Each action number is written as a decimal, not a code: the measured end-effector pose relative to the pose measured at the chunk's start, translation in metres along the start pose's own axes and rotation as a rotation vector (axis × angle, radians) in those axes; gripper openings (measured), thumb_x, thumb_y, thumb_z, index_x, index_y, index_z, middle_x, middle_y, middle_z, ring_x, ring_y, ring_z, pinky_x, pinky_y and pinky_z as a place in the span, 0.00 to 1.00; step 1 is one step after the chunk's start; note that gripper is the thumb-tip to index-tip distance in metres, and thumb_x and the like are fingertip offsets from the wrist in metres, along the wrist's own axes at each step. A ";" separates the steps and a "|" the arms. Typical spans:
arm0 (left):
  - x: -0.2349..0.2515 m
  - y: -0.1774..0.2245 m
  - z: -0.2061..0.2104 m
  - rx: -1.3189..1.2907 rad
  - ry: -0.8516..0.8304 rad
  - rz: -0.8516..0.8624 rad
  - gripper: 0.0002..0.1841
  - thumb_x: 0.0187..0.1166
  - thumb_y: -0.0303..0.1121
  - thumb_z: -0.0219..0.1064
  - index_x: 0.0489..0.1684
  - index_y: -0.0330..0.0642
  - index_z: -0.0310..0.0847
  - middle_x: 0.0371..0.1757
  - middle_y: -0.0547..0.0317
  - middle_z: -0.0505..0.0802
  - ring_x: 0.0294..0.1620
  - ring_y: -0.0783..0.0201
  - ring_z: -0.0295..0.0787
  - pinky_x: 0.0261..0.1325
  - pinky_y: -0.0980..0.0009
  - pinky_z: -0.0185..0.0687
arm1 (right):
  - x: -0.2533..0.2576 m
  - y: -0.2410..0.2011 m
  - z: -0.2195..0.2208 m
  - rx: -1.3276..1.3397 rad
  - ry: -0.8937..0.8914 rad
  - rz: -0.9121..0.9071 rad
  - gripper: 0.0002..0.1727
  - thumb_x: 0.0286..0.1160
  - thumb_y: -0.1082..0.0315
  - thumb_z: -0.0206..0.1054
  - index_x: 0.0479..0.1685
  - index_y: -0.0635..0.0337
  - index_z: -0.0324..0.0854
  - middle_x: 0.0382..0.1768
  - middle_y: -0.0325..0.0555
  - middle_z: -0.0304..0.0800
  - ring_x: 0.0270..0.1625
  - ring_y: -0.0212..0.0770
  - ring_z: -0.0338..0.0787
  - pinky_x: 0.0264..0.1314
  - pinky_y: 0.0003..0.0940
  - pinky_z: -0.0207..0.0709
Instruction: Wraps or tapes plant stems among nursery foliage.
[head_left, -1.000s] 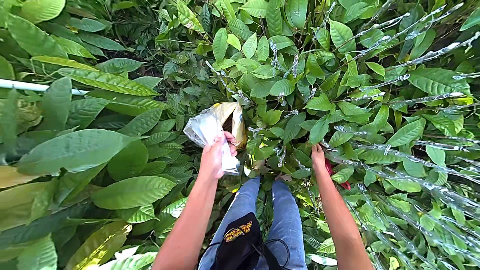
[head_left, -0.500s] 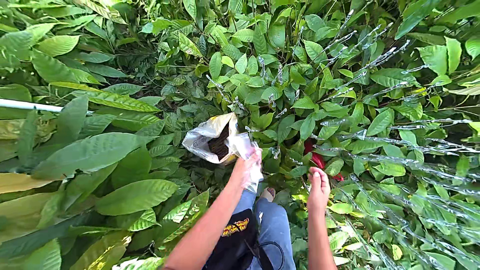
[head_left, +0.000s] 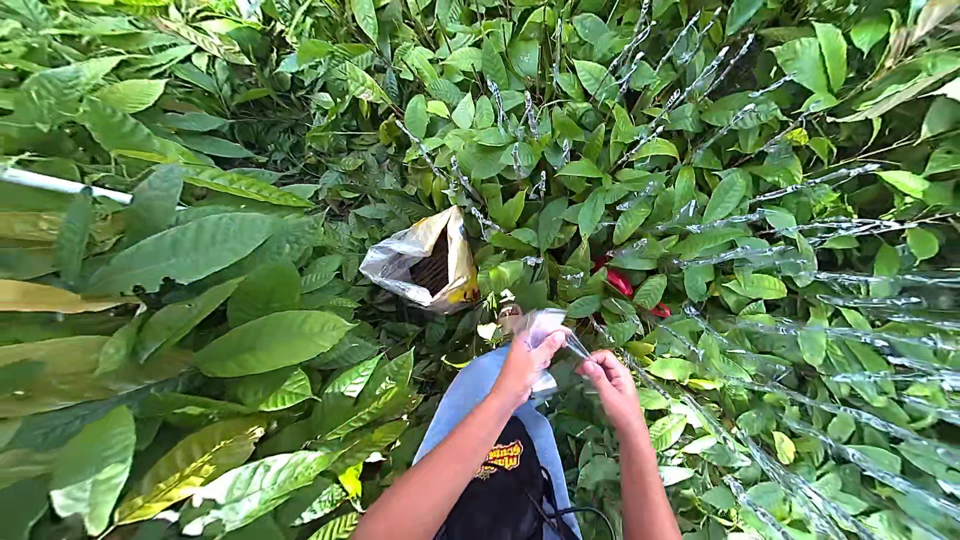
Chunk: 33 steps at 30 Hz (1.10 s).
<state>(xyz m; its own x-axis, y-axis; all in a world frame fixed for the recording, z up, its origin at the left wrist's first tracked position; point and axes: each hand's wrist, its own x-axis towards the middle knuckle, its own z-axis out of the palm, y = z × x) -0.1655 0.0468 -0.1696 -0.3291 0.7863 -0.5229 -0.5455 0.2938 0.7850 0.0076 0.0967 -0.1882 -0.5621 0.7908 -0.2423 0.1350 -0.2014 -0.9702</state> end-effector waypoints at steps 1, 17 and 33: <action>-0.006 0.001 -0.003 0.041 0.007 0.005 0.05 0.81 0.26 0.62 0.46 0.38 0.82 0.32 0.71 0.87 0.22 0.82 0.73 0.28 0.85 0.70 | -0.005 -0.002 -0.002 -0.030 -0.022 -0.009 0.12 0.85 0.67 0.58 0.39 0.65 0.83 0.37 0.32 0.91 0.42 0.18 0.87 0.52 0.20 0.81; -0.019 0.009 -0.042 0.054 0.074 0.013 0.13 0.77 0.21 0.65 0.59 0.32 0.80 0.37 0.68 0.92 0.23 0.82 0.75 0.25 0.85 0.69 | 0.007 -0.007 0.045 0.004 -0.124 0.123 0.16 0.86 0.61 0.54 0.52 0.66 0.80 0.28 0.24 0.77 0.27 0.15 0.72 0.32 0.14 0.68; 0.025 0.031 -0.100 0.205 -0.146 -0.041 0.05 0.77 0.21 0.66 0.44 0.36 0.84 0.33 0.70 0.89 0.23 0.83 0.75 0.28 0.85 0.71 | 0.031 -0.005 0.099 -0.309 0.200 0.010 0.13 0.83 0.67 0.63 0.44 0.71 0.86 0.34 0.43 0.89 0.34 0.21 0.82 0.43 0.19 0.78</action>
<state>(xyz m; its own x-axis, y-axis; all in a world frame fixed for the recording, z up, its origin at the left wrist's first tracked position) -0.2675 0.0215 -0.1915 -0.1867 0.8371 -0.5142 -0.3832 0.4198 0.8227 -0.0911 0.0649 -0.1901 -0.3928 0.8933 -0.2187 0.3968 -0.0499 -0.9166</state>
